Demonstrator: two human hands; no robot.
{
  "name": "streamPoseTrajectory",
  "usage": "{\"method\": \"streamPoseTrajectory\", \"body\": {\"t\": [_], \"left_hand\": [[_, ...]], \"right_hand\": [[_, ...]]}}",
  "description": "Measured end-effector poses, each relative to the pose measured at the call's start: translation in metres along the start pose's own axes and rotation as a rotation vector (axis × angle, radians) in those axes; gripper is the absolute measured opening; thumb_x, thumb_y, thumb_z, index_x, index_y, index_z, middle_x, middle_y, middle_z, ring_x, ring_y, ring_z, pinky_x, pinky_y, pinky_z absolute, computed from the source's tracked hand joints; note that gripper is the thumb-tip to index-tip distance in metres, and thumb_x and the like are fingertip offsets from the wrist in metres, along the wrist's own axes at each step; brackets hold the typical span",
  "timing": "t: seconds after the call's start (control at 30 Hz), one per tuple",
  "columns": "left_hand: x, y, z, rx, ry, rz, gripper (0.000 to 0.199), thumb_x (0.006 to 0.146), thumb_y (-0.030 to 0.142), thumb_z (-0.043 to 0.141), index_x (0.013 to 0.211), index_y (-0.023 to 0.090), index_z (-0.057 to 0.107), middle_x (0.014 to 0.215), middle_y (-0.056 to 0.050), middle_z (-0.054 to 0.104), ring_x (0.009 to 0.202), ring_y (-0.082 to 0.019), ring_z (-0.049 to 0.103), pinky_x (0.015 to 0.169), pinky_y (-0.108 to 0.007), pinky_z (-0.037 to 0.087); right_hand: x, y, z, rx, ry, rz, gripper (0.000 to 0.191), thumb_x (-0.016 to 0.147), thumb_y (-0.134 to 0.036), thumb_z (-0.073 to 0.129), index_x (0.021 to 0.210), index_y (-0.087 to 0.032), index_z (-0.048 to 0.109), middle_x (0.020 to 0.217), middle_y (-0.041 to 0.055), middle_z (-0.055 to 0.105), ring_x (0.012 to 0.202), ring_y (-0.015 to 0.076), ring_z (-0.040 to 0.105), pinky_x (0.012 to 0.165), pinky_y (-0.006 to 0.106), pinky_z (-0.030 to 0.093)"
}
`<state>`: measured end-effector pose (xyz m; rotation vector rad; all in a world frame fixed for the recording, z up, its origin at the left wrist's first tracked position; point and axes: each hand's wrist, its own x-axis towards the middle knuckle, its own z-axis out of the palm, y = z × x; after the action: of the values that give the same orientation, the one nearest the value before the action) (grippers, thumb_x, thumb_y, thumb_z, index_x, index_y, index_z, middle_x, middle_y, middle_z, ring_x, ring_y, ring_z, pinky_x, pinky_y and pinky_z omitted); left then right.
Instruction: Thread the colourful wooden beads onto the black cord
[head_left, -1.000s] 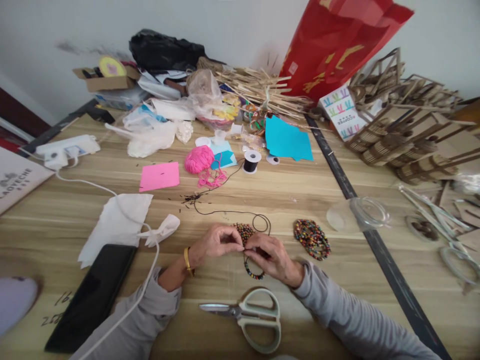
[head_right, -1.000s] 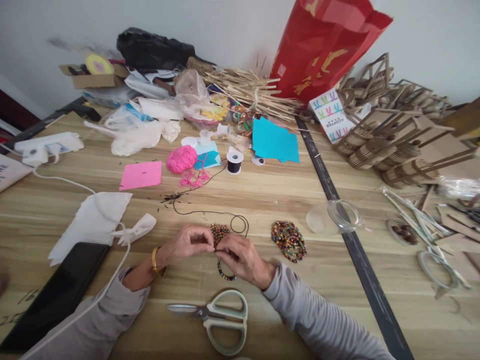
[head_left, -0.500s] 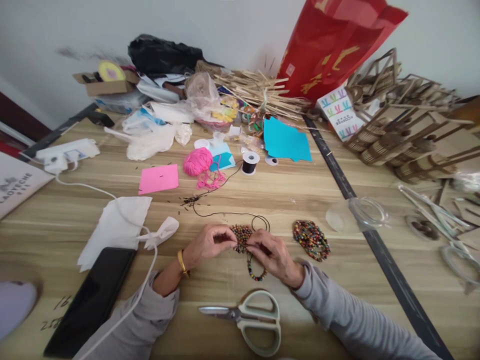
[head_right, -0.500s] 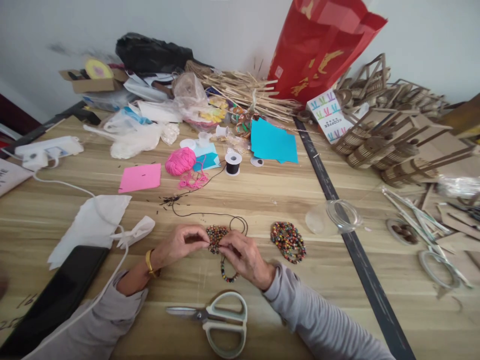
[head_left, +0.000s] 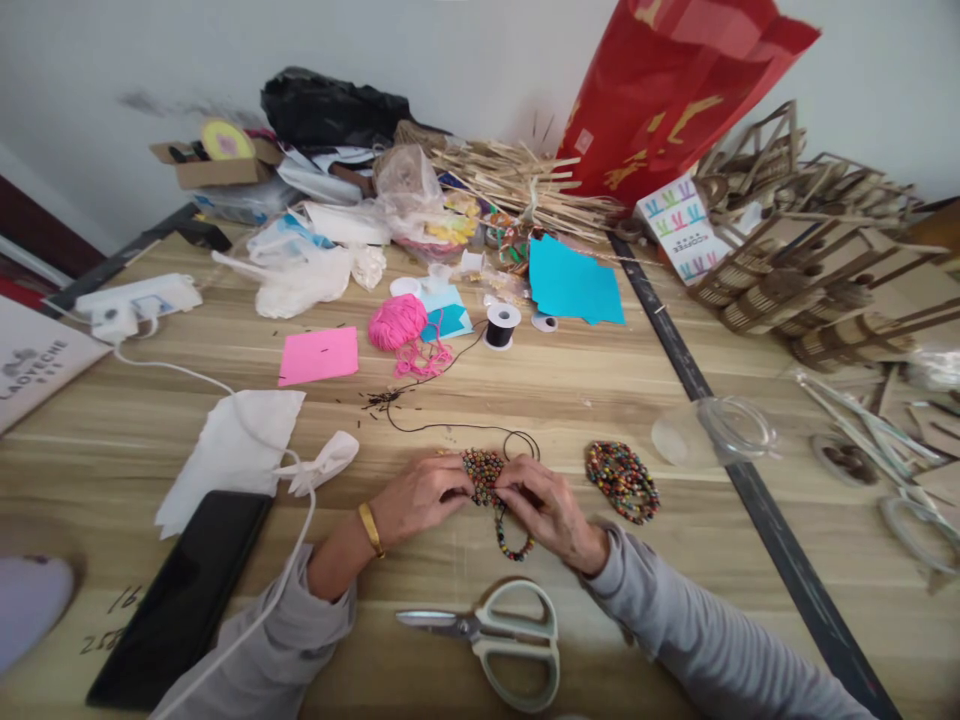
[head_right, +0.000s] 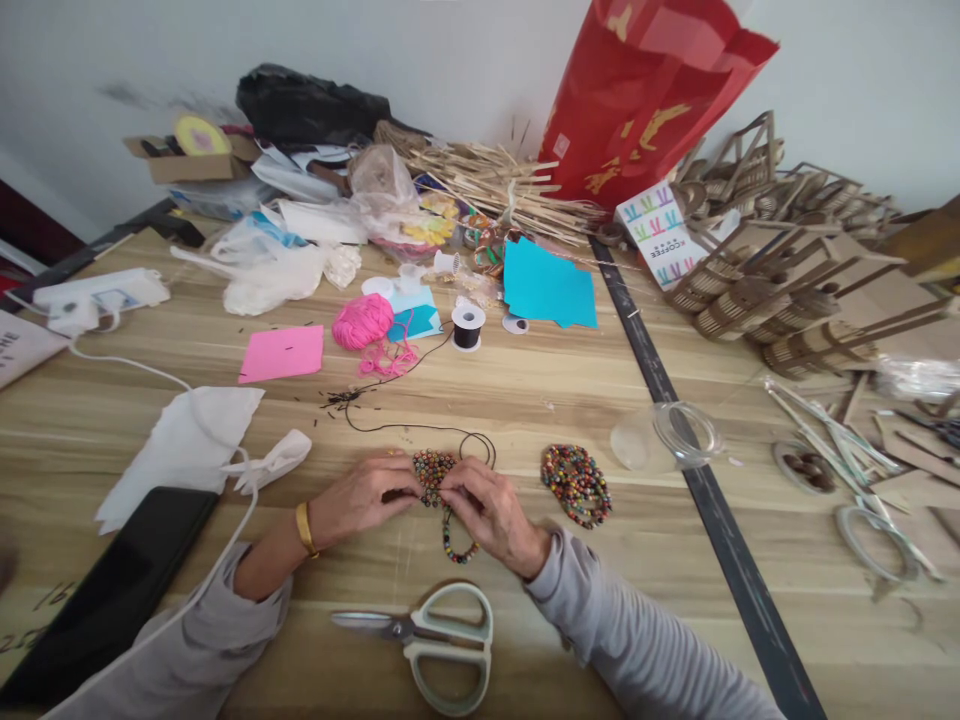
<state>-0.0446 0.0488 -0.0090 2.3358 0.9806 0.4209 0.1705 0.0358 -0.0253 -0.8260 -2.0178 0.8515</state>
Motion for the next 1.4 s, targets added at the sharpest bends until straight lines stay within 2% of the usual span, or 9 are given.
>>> {"method": "streamPoseTrajectory", "body": {"t": [0.13,0.33,0.5,1.0,1.4], "left_hand": [[0.001,0.0009,-0.0011,-0.074,0.02,-0.048,0.012,0.081,0.013,0.057,0.078,0.016,0.069,0.077,-0.005,0.066,0.076,-0.018,0.06,0.076,-0.029,0.045],[0.0027,0.0033,-0.0027,-0.462,0.128,-0.245,0.007,0.076,0.017,0.063,0.075,0.012,0.068,0.074,-0.006,0.068,0.068,-0.015,0.06,0.065,-0.024,0.047],[0.0048,0.0032,-0.001,-0.711,0.128,-0.321,0.012,0.072,0.022,0.066,0.075,0.01,0.068,0.071,-0.005,0.067,0.064,-0.012,0.059,0.062,-0.022,0.047],[0.0071,0.004,-0.0008,-0.806,0.091,-0.347,0.015,0.07,0.024,0.07,0.076,0.01,0.069,0.075,-0.006,0.07,0.069,-0.014,0.063,0.069,-0.025,0.051],[0.0083,0.0048,0.0009,-0.842,0.075,-0.332,0.014,0.069,0.023,0.07,0.075,0.01,0.069,0.074,-0.006,0.07,0.068,-0.013,0.063,0.068,-0.024,0.05]], "right_hand": [[0.0004,-0.0013,-0.0005,0.003,-0.009,-0.006,0.009,0.092,-0.019,0.05,0.089,-0.018,0.057,0.078,0.0058,0.06,0.074,0.0163,0.055,0.066,0.027,0.047],[0.0002,-0.0013,-0.0001,-0.017,-0.024,-0.011,0.012,0.092,-0.022,0.05,0.085,-0.018,0.058,0.074,0.0054,0.06,0.069,0.0153,0.054,0.062,0.026,0.045],[0.0002,-0.0009,0.0011,-0.009,-0.014,-0.013,0.011,0.091,-0.022,0.052,0.085,-0.017,0.059,0.074,0.0055,0.061,0.069,0.0151,0.055,0.062,0.026,0.045],[-0.0002,-0.0017,-0.0002,-0.019,-0.044,-0.009,0.015,0.094,-0.024,0.047,0.085,-0.017,0.057,0.075,0.0052,0.059,0.069,0.015,0.054,0.062,0.025,0.044],[-0.0014,-0.0007,0.0005,-0.024,-0.054,-0.008,0.013,0.093,-0.022,0.047,0.084,-0.017,0.056,0.071,0.0035,0.056,0.065,0.0138,0.05,0.059,0.024,0.041]]}}
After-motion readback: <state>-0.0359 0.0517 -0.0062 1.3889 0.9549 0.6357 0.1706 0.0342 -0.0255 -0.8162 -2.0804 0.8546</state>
